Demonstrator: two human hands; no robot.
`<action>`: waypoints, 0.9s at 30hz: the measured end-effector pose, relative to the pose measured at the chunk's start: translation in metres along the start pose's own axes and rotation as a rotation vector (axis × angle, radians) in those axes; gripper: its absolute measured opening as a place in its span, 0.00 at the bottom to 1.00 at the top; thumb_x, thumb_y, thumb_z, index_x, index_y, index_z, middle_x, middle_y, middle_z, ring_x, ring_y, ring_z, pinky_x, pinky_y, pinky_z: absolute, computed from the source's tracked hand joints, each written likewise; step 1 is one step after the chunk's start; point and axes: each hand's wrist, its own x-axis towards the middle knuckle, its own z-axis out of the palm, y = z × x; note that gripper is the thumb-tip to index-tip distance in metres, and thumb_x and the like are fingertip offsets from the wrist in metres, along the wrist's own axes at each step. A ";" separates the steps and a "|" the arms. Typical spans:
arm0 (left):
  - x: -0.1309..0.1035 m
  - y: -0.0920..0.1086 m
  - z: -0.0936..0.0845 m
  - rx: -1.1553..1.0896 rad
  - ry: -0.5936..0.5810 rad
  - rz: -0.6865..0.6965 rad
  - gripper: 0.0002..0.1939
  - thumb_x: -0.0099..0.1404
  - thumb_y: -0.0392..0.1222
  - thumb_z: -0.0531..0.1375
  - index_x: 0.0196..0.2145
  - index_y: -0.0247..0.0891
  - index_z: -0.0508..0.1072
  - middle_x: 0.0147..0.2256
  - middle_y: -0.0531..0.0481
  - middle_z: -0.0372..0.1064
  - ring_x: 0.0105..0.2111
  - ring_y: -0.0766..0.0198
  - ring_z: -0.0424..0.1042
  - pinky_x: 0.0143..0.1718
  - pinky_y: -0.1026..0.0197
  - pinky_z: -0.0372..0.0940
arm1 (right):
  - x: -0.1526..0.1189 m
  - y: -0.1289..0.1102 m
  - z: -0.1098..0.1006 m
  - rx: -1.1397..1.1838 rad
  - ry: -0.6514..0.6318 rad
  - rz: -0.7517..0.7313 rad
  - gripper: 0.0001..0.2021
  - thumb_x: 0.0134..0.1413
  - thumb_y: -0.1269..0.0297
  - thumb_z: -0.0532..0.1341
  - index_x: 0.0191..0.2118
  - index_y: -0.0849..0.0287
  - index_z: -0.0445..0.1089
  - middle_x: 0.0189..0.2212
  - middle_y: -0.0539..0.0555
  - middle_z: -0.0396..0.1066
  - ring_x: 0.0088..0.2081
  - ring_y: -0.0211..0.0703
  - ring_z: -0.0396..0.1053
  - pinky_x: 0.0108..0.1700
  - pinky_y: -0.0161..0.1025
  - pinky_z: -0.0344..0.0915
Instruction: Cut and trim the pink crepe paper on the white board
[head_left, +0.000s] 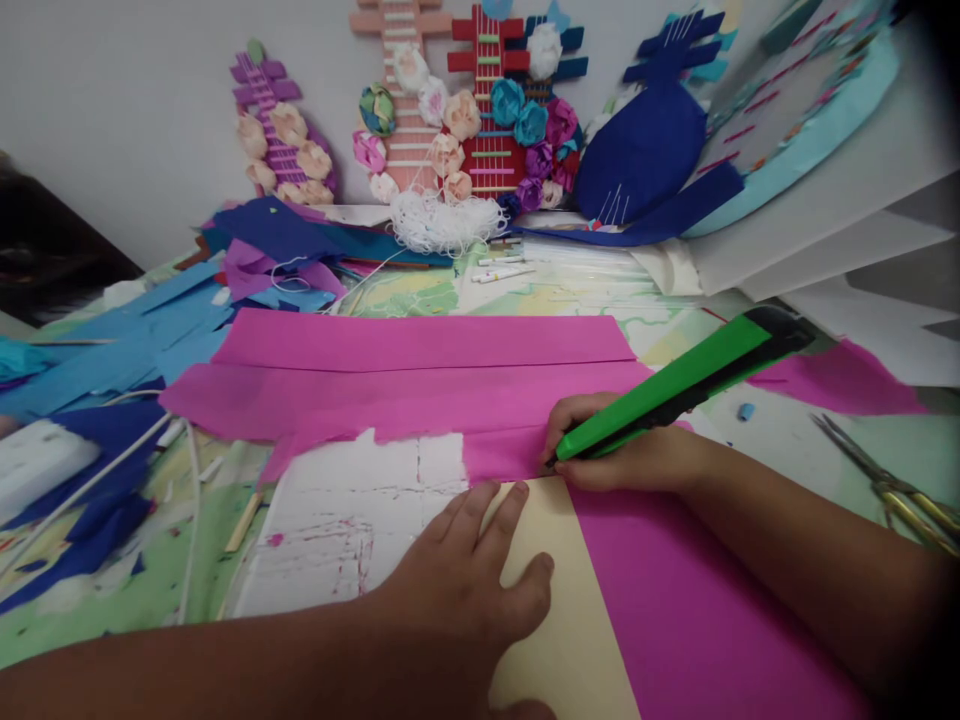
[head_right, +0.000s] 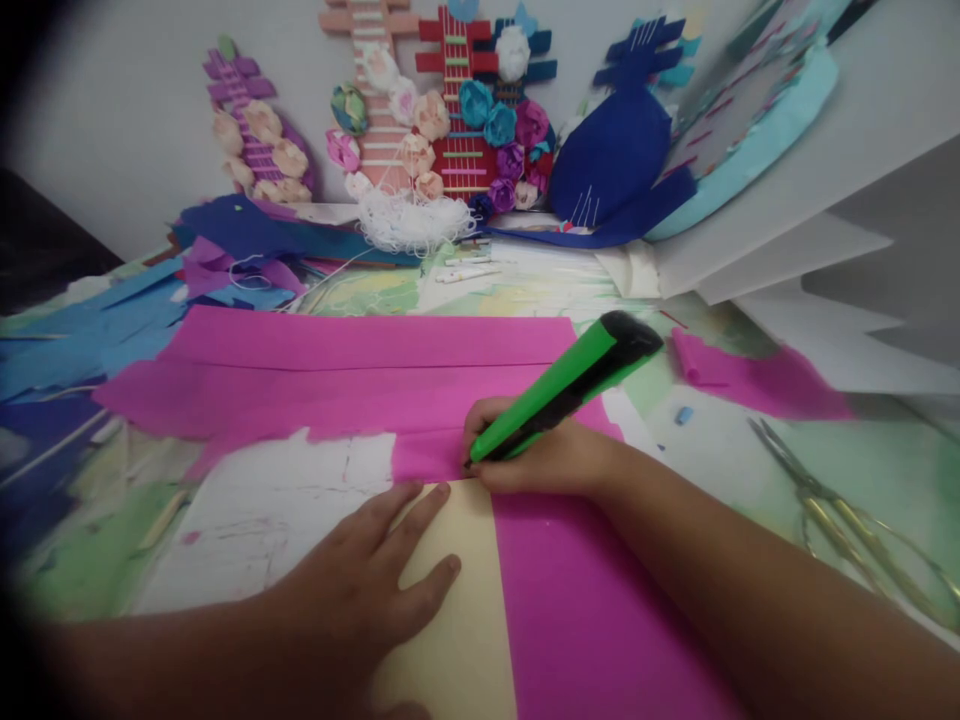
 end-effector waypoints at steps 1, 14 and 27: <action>0.000 0.000 0.000 0.000 0.000 0.001 0.33 0.51 0.60 0.58 0.52 0.43 0.62 0.57 0.34 0.48 0.54 0.35 0.50 0.48 0.40 0.51 | 0.000 0.001 0.000 -0.011 -0.002 -0.012 0.06 0.40 0.74 0.59 0.29 0.59 0.65 0.27 0.48 0.70 0.29 0.35 0.68 0.31 0.31 0.65; -0.001 -0.004 0.010 0.067 0.075 0.043 0.29 0.54 0.58 0.58 0.51 0.43 0.62 0.56 0.35 0.50 0.53 0.36 0.51 0.47 0.40 0.54 | -0.002 -0.003 -0.006 -0.005 -0.021 0.024 0.06 0.40 0.71 0.60 0.29 0.59 0.64 0.27 0.48 0.69 0.29 0.34 0.67 0.31 0.30 0.65; -0.002 -0.006 0.010 0.092 0.094 0.069 0.34 0.51 0.63 0.57 0.51 0.43 0.61 0.55 0.33 0.51 0.53 0.36 0.52 0.47 0.41 0.54 | -0.005 -0.001 -0.009 0.110 0.017 0.017 0.08 0.37 0.75 0.60 0.28 0.60 0.62 0.26 0.48 0.69 0.29 0.33 0.68 0.31 0.30 0.65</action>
